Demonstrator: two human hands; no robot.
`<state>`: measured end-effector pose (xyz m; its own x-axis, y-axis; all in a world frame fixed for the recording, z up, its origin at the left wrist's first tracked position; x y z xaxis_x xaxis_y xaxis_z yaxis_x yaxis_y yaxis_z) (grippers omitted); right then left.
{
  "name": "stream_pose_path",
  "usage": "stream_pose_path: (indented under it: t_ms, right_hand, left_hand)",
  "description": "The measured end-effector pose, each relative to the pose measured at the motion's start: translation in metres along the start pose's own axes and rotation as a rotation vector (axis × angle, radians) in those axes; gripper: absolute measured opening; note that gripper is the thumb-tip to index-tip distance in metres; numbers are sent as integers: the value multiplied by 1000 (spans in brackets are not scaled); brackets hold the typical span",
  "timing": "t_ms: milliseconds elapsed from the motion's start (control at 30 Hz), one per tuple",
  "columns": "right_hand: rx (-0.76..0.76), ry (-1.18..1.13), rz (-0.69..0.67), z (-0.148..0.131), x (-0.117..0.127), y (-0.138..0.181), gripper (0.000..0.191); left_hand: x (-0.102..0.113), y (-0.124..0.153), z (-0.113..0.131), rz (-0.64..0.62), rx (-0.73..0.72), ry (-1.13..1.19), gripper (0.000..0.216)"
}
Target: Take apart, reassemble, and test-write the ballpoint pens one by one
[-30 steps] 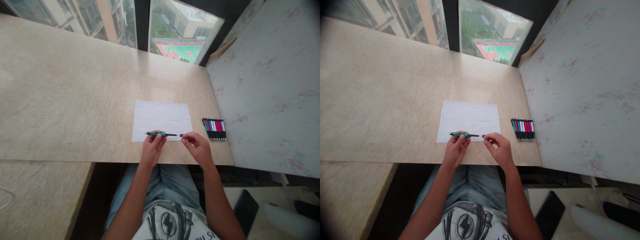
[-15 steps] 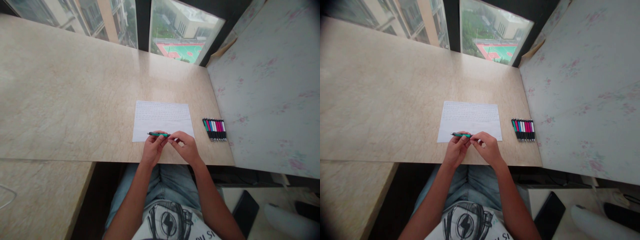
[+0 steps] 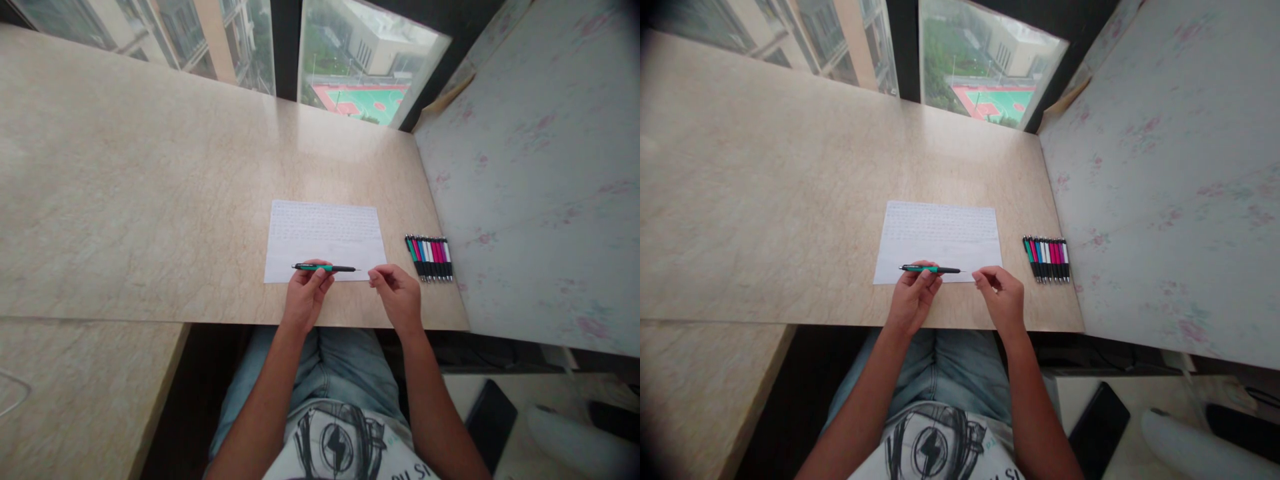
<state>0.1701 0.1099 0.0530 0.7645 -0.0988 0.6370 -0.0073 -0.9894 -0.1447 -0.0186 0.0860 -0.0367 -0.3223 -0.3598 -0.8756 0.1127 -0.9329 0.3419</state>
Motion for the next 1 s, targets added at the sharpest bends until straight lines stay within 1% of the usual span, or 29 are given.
stream_pose_path:
  t_ms: [67,167,333,467,600,767,800,900,933,1000]
  right_hand:
    - [12,-38,10,-3,2,0,17]
    - [91,-42,-24,-17,-1,-1,14]
    - [241,74,-51,-41,-5,-3,11]
    - [302,121,-54,-50,-7,-3,12]
    - [304,162,-75,-51,-8,-4,11]
    - [265,258,-134,-48,-13,-7,31]
    - [242,246,-129,-46,-13,-7,31]
    - [164,133,-59,-38,-9,-8,18]
    - [154,91,-44,-36,-8,-7,19]
    - [176,41,-54,-38,-10,-5,22]
  left_hand:
    - [1,0,0,0,-5,-6,23]
    - [1,0,0,-7,-6,-13,21]
    - [2,-1,0,-16,-4,-30,20]
    - [1,0,0,-19,-7,-21,21]
    - [-2,1,0,-21,8,-18,22]
    - [-6,4,-3,-37,30,-48,20]
    - [-6,4,-3,-37,28,-53,19]
    - [-6,4,-2,-33,21,-60,19]
    - [-6,4,-2,-32,17,-61,19]
    - [-5,3,-1,-31,9,-58,20]
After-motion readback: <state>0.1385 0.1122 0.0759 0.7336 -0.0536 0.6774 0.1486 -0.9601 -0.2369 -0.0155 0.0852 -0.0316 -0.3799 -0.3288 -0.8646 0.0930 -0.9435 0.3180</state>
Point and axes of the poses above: each hand's wrist, its own y-axis away from the middle knuckle, its own x-axis out of the back of the hand, z = x × y, the point moved 10 cm from there along -y, towards the middle knuckle, and after that the axes turned 14 degrees about y, right-handed, at the moved point
